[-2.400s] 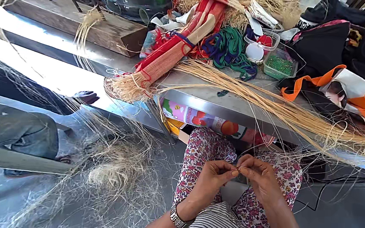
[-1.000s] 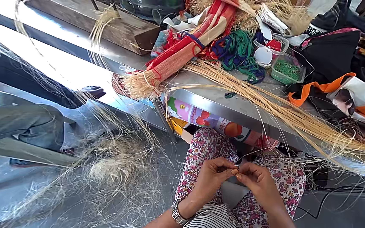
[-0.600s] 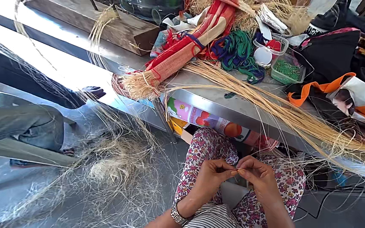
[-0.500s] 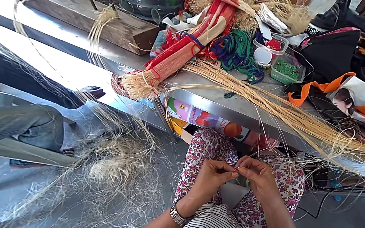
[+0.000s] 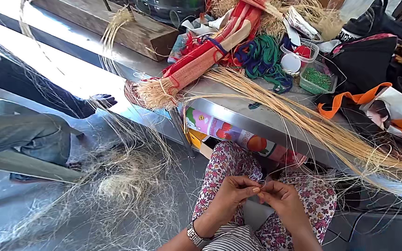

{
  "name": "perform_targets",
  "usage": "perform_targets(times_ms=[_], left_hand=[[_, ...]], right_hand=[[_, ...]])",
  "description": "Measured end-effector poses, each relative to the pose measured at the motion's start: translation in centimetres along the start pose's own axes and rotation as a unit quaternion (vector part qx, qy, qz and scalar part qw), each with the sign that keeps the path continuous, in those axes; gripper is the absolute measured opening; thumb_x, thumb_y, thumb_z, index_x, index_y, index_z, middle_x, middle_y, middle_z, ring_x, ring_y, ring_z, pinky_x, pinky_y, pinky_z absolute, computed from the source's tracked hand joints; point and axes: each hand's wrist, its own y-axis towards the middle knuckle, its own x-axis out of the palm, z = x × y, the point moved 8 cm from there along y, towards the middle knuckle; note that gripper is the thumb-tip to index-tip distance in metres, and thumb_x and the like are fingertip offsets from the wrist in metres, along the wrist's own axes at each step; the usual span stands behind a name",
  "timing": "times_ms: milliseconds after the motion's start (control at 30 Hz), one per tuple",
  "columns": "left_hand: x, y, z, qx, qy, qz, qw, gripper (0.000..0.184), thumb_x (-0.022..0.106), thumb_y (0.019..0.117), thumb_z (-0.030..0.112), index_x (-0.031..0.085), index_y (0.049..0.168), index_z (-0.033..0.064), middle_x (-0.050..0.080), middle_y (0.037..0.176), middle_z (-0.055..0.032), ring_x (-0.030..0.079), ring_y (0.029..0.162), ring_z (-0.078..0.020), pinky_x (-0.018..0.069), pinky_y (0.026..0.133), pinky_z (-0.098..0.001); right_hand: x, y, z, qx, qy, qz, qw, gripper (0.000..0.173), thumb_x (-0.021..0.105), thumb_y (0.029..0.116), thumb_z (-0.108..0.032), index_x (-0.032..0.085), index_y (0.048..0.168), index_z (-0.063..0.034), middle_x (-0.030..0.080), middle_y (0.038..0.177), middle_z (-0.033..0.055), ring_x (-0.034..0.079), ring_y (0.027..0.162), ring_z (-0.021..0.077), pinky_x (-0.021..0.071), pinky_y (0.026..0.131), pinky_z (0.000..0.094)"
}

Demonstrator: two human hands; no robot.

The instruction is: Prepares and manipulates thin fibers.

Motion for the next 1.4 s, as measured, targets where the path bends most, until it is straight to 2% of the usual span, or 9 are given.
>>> perform_targets(times_ms=[167,433,800,933,1033,1100,1200,1267,1400], left_hand=[[-0.1,-0.2,0.2,0.008,0.014,-0.015,1.000,0.017,0.069,0.0859,-0.002,0.079,0.092,0.0099,0.073,0.081,0.0060,0.054,0.056,0.0049,0.0436,0.050,-0.0121],[-0.6,-0.5,0.8,0.046,0.077,-0.017,0.996,0.018,0.068,0.0865,-0.001,0.077,0.099,0.0079,0.073,0.085,0.0060,0.065,0.071,0.0004,0.0543,0.065,-0.0165],[-0.4,-0.3,1.5,0.113,0.150,-0.017,0.982,0.011,0.069,0.0890,0.000,0.075,0.096,0.0053,0.071,0.088,0.0064,0.066,0.078,0.0008,0.0563,0.073,-0.0165],[-0.4,-0.2,1.4,0.117,0.148,-0.012,0.982,0.009,0.069,0.0897,0.001,0.073,0.094,0.0075,0.070,0.085,0.0089,0.064,0.075,0.0026,0.0543,0.070,-0.0152],[-0.5,-0.1,1.3,0.120,0.140,-0.004,0.983,0.008,0.068,0.0912,0.003,0.072,0.093,0.0100,0.068,0.085,0.0100,0.063,0.074,0.0027,0.0530,0.068,-0.0148],[-0.5,0.0,1.2,0.103,0.108,0.009,0.989,0.009,0.066,0.0913,0.003,0.071,0.092,0.0111,0.067,0.086,0.0092,0.063,0.075,0.0010,0.0530,0.068,-0.0162],[-0.7,0.1,0.8,0.084,0.053,0.024,0.995,0.011,0.065,0.0909,0.001,0.070,0.091,0.0101,0.069,0.097,0.0050,0.066,0.090,-0.0032,0.0560,0.081,-0.0212],[-0.5,0.1,0.6,0.081,0.028,0.035,0.996,0.011,0.065,0.0898,-0.001,0.070,0.089,0.0092,0.069,0.105,0.0024,0.066,0.098,-0.0049,0.0562,0.086,-0.0225],[0.0,-0.2,0.3,0.064,0.002,0.054,0.996,0.011,0.064,0.0895,-0.002,0.070,0.089,0.0082,0.069,0.110,0.0005,0.067,0.098,-0.0046,0.0574,0.084,-0.0215]], right_hand=[[0.0,0.2,0.3,0.034,0.017,-0.012,0.999,0.008,0.068,0.0847,0.002,0.072,0.085,-0.0043,0.070,0.071,-0.0057,0.066,0.066,-0.0005,0.0567,0.066,0.0165],[0.1,0.3,0.3,0.035,-0.001,-0.031,0.999,0.006,0.069,0.0837,0.001,0.072,0.084,-0.0036,0.069,0.070,-0.0043,0.065,0.063,-0.0005,0.0557,0.063,0.0156],[0.1,0.3,0.4,0.042,-0.032,-0.055,0.997,0.005,0.069,0.0839,-0.002,0.071,0.082,-0.0057,0.068,0.069,-0.0069,0.063,0.062,-0.0031,0.0533,0.060,0.0135],[0.0,0.3,0.5,0.048,-0.036,-0.053,0.997,0.005,0.068,0.0849,-0.003,0.071,0.083,-0.0061,0.067,0.069,-0.0076,0.062,0.063,-0.0037,0.0529,0.061,0.0132],[-0.2,0.5,0.3,0.035,-0.033,-0.045,0.998,0.004,0.069,0.0853,-0.004,0.071,0.088,-0.0055,0.069,0.075,-0.0067,0.064,0.068,-0.0026,0.0548,0.066,0.0142],[-0.1,0.6,0.5,0.019,-0.044,-0.048,0.998,0.014,0.072,0.0833,-0.008,0.071,0.097,-0.0030,0.069,0.082,-0.0043,0.066,0.075,-0.0010,0.0561,0.070,0.0153],[1.0,0.4,1.3,-0.009,-0.023,-0.066,0.998,0.027,0.078,0.0809,-0.011,0.069,0.103,0.0008,0.070,0.088,-0.0025,0.067,0.080,0.0004,0.0577,0.075,0.0173],[1.9,0.3,1.8,-0.006,0.018,-0.044,0.999,0.027,0.079,0.0796,-0.006,0.068,0.103,0.0015,0.072,0.090,-0.0017,0.069,0.083,0.0014,0.0590,0.079,0.0188],[3.3,0.1,2.5,-0.008,0.068,0.005,0.998,0.027,0.077,0.0775,0.005,0.073,0.104,0.0068,0.072,0.100,0.0048,0.069,0.088,0.0006,0.0587,0.083,0.0178]])
